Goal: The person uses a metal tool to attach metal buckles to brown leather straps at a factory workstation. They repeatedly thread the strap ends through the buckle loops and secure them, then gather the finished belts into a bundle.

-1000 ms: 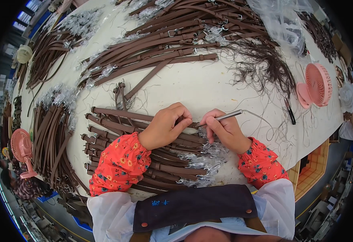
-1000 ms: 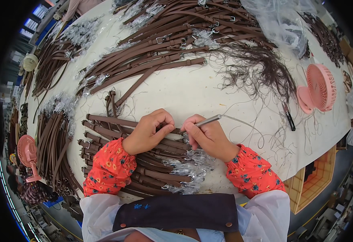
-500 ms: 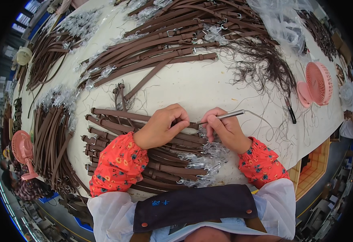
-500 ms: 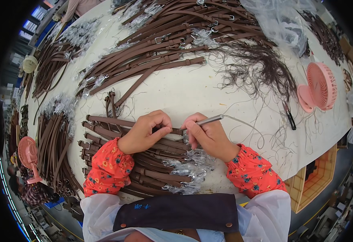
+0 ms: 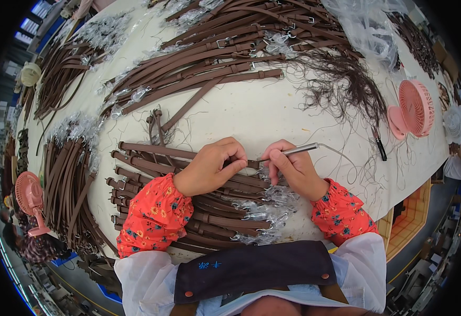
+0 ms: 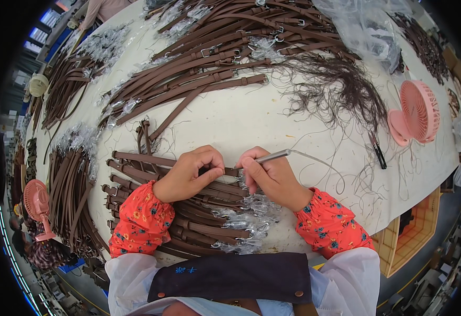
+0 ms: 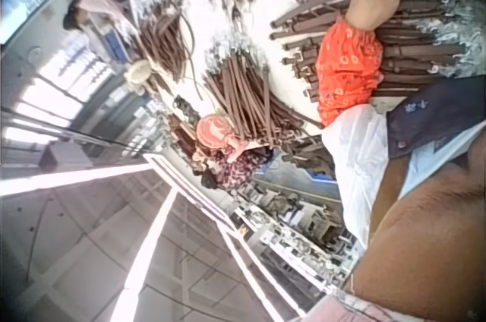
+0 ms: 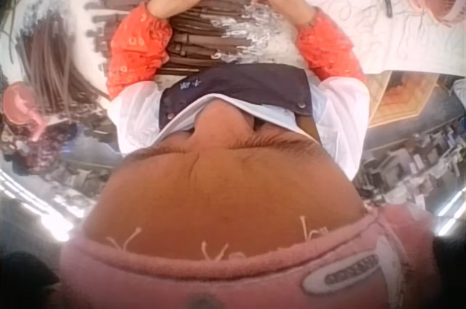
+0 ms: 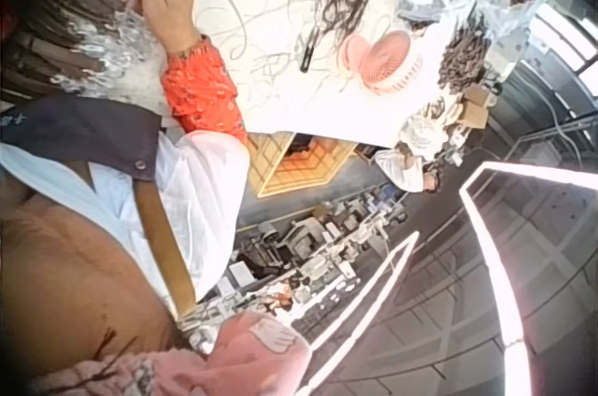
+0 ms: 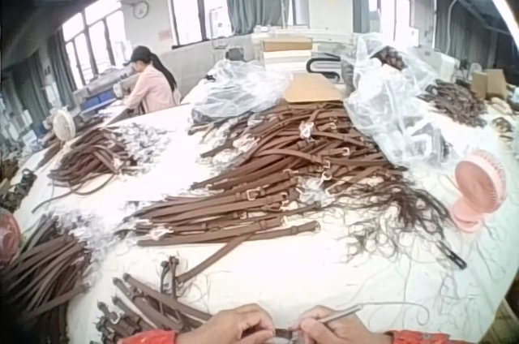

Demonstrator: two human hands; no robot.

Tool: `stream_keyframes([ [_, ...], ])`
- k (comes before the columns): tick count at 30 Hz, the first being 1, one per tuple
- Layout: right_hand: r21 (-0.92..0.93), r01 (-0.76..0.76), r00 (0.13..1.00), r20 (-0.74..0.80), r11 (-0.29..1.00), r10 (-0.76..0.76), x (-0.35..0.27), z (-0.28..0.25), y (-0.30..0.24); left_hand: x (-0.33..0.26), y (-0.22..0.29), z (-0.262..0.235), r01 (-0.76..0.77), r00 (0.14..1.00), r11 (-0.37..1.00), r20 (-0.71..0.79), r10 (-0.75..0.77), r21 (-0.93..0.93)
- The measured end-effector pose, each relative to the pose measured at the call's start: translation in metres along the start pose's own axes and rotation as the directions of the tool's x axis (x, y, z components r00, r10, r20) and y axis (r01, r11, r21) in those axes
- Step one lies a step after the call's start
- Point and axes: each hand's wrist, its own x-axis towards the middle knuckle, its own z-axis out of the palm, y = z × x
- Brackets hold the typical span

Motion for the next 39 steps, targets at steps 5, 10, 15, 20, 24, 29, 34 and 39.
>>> stream_keyframes([
  [5,0.011,0.021,1.0,-0.003,1.0,-0.021,-0.001,-0.001,0.003,0.0,-0.002,-0.002,-0.02,0.999,1.0,0.048,0.019,0.008],
  [10,0.034,0.138,0.989,-0.064,0.99,-0.135,-0.003,0.0,0.003,0.001,0.004,-0.006,-0.149,0.953,0.901,-0.184,0.24,0.406],
  [15,-0.118,0.2,0.967,-0.139,0.973,-0.215,0.0,0.001,0.002,-0.015,0.013,-0.013,-0.144,0.975,0.96,0.201,0.096,0.242],
  [20,-0.183,0.361,0.916,-0.115,0.915,-0.384,-0.008,-0.003,-0.002,-0.008,0.023,-0.009,-0.115,0.984,0.933,0.169,0.06,0.341],
  [24,-0.302,0.482,0.863,0.003,0.822,-0.505,-0.018,0.015,-0.008,-0.024,0.042,0.033,-0.159,0.977,0.972,-0.17,0.13,-0.174],
  [29,-0.525,0.473,0.834,0.008,0.708,-0.552,-0.014,0.049,-0.023,-0.01,0.076,0.05,0.037,0.997,0.374,0.011,-0.072,-0.927],
  [34,-0.644,0.59,0.73,0.167,0.487,-0.663,-0.026,0.054,-0.042,-0.009,0.075,0.055,-0.14,0.971,0.338,-0.195,-0.135,-0.931],
  [39,-0.296,0.557,0.815,0.016,0.776,-0.579,-0.04,0.045,-0.035,-0.028,0.065,0.021,-0.065,0.993,0.652,-0.115,-0.035,-0.756],
])
